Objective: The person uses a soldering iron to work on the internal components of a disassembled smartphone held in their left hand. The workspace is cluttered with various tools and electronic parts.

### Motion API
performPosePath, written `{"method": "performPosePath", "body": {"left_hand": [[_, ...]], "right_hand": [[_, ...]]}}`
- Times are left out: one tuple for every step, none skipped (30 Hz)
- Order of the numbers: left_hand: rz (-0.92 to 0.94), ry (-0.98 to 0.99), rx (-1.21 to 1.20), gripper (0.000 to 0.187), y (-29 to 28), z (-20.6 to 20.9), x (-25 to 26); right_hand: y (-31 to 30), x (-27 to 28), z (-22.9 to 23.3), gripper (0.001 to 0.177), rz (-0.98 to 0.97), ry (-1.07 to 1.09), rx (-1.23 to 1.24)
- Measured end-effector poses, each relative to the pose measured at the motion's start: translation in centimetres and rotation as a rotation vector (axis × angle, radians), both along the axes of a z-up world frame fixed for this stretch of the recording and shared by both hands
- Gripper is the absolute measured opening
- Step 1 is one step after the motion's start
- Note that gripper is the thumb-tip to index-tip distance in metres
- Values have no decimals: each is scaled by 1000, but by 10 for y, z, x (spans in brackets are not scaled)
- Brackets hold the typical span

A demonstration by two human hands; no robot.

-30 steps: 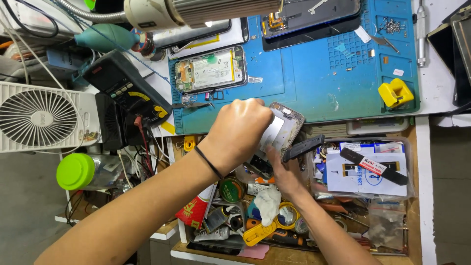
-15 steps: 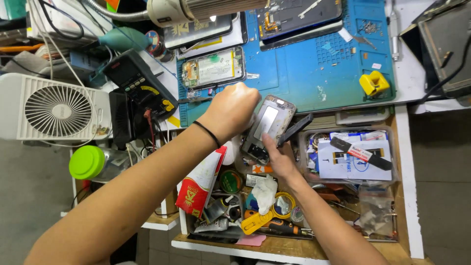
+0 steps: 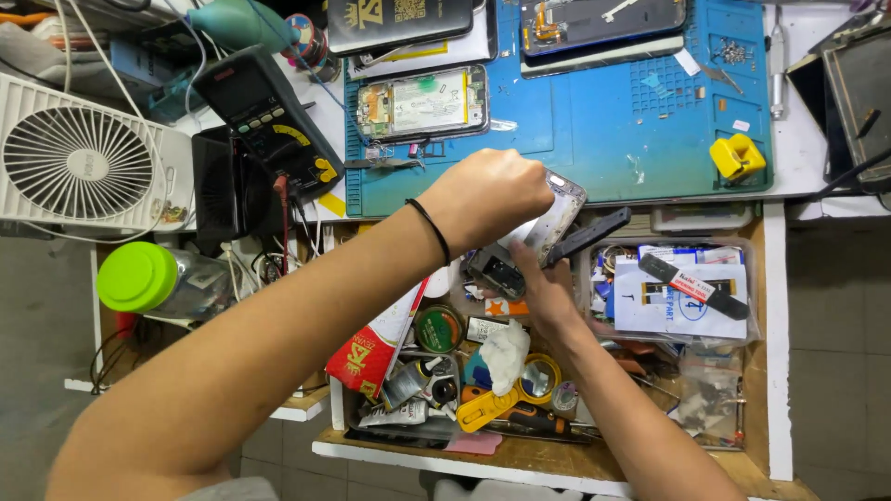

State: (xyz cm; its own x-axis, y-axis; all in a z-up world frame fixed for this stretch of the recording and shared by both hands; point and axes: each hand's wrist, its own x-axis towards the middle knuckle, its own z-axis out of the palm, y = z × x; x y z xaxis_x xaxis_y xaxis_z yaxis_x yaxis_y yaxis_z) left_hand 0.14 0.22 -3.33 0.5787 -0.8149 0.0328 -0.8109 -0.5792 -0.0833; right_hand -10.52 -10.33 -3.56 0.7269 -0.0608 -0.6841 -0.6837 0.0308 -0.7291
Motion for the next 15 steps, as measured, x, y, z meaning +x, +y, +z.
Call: {"method": "performPosePath", "body": {"left_hand": [[6, -2, -4, 26, 2, -1, 1], [19, 7, -49, 26, 4, -1, 2], [33, 17, -93, 25, 6, -1, 2], [40, 16, -97, 25, -1, -1, 0], [55, -26, -132, 26, -8, -1, -1], [70, -67, -167, 27, -17, -2, -1], [73, -64, -170, 27, -14, -2, 3], [97, -36, -155, 29, -13, -3, 7], [108, -16, -138, 30, -14, -3, 15], [98, -18, -139, 30, -16, 0, 11], [134, 35, -134, 30, -16, 5, 9], [170, 89, -128, 29, -14, 10, 7], [180, 92, -129, 29, -14, 10, 7], [205, 94, -142, 30, -14, 9, 7], [227, 93, -154, 30, -14, 9, 8]], "right_hand": [[3, 2, 6, 114, 6, -2, -4], [6, 4, 13, 120, 47, 48, -36], [9, 6, 20, 127, 88, 98, -68], [12, 6, 19, 127, 95, 97, -72], [15, 7, 18, 126, 99, 91, -71], [17, 9, 17, 126, 103, 85, -69], [18, 9, 16, 126, 105, 89, -72], [17, 9, 15, 125, 99, 94, -71], [14, 11, 13, 124, 80, 92, -66], [13, 11, 12, 124, 70, 88, -67], [13, 12, 12, 122, 53, 86, -63], [14, 13, 11, 121, 37, 83, -59], [13, 12, 9, 121, 46, 87, -60], [13, 12, 6, 120, 47, 92, -57], [13, 12, 4, 119, 46, 93, -53]]}}
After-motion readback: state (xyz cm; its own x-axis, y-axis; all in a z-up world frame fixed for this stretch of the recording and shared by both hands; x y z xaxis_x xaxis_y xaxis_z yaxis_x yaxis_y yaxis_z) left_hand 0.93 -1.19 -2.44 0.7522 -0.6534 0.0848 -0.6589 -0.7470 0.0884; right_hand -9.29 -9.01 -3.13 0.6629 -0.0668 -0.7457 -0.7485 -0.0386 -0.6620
